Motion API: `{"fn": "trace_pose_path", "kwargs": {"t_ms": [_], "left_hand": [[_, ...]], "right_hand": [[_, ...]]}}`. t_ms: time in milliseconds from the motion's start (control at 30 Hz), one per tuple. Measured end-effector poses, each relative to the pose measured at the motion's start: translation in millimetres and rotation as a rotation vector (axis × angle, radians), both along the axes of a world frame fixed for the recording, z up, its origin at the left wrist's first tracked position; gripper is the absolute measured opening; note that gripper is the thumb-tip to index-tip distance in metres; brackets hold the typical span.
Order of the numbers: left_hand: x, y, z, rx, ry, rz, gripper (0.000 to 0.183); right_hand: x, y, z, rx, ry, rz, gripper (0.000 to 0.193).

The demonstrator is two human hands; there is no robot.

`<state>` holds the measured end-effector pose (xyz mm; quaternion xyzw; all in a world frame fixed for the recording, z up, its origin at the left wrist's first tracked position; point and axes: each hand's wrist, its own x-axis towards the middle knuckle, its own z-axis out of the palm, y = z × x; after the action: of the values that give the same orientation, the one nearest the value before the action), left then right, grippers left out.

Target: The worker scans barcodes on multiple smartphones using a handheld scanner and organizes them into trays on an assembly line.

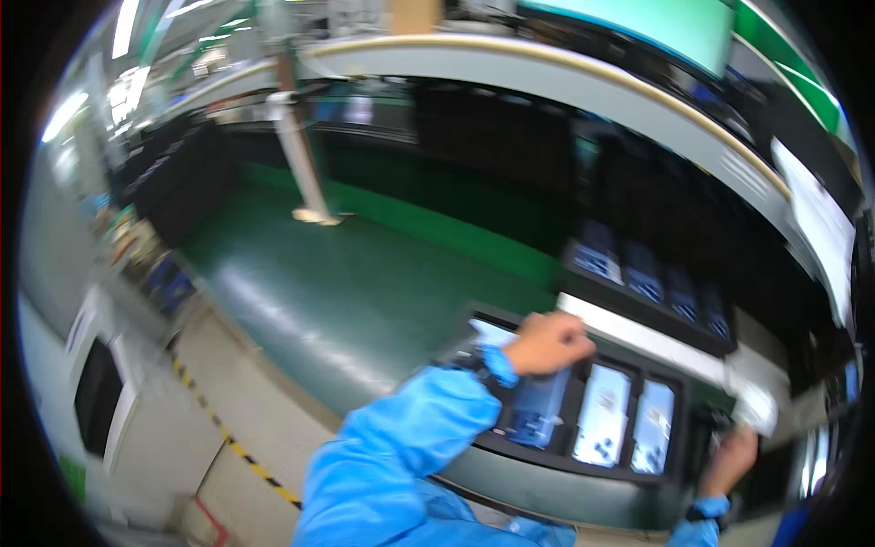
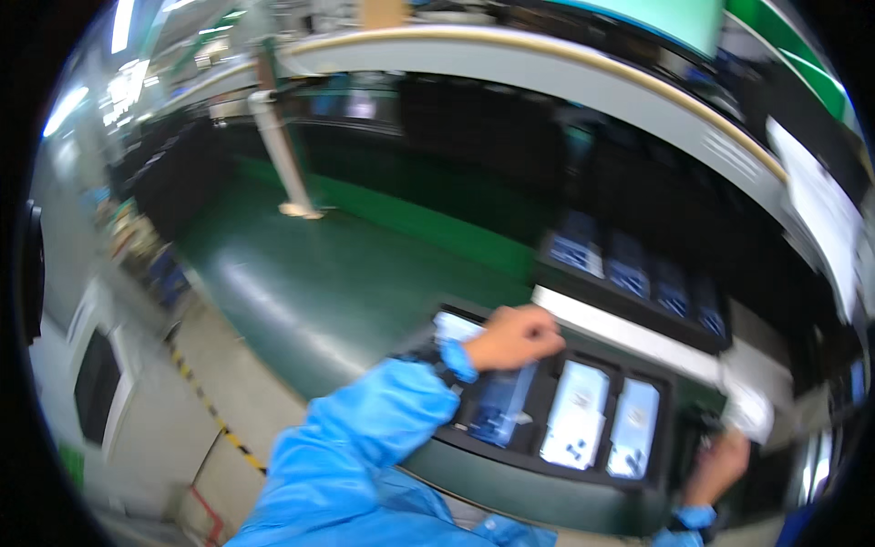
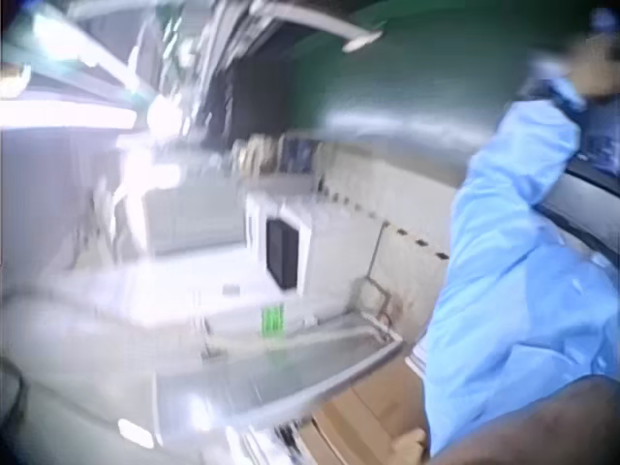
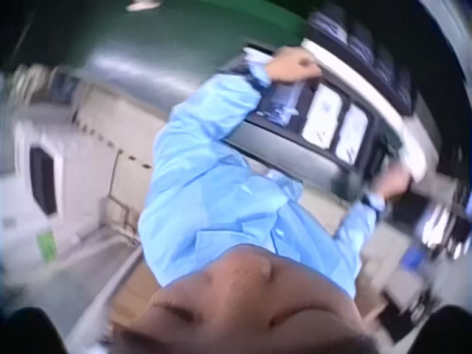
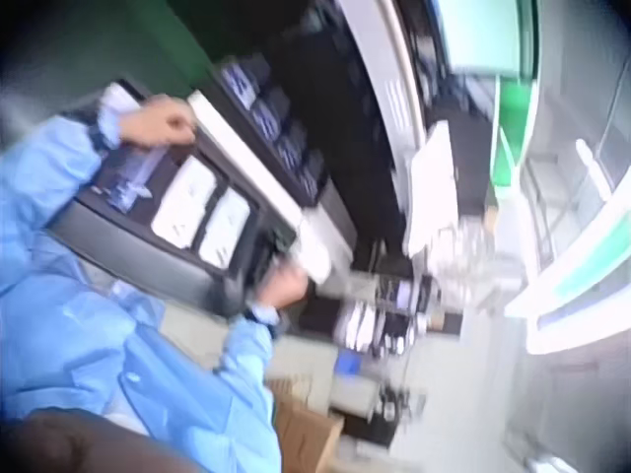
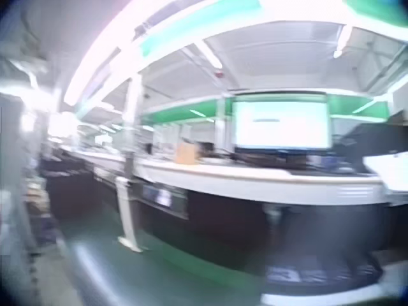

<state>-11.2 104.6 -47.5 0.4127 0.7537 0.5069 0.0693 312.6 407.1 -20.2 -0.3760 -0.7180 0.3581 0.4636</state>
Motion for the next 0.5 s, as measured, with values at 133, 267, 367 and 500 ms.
{"fn": "trace_pose_path", "kwargs": {"t_ms": [133,267,367,500], "left_hand": [[-15,-3,2,0.045,-0.115,-0.153,0.016],[-9,5,8,0.131,-0.163,-0.173,0.028],[-7,-4,5,0.072,-0.113,-0.183,0.029],[8,-8,19,-0.155,0.085,-0.156,0.025]], "right_hand": [[-74,-118,18,-0.335,-0.210,0.671,0.024],[-109,-171,25,-0.130,-0.675,1.055,0.026],[-115,-193,25,0.006,-0.848,1.103,0.033],[-83,-165,9,-0.131,-0.538,0.710,0.026]]}}
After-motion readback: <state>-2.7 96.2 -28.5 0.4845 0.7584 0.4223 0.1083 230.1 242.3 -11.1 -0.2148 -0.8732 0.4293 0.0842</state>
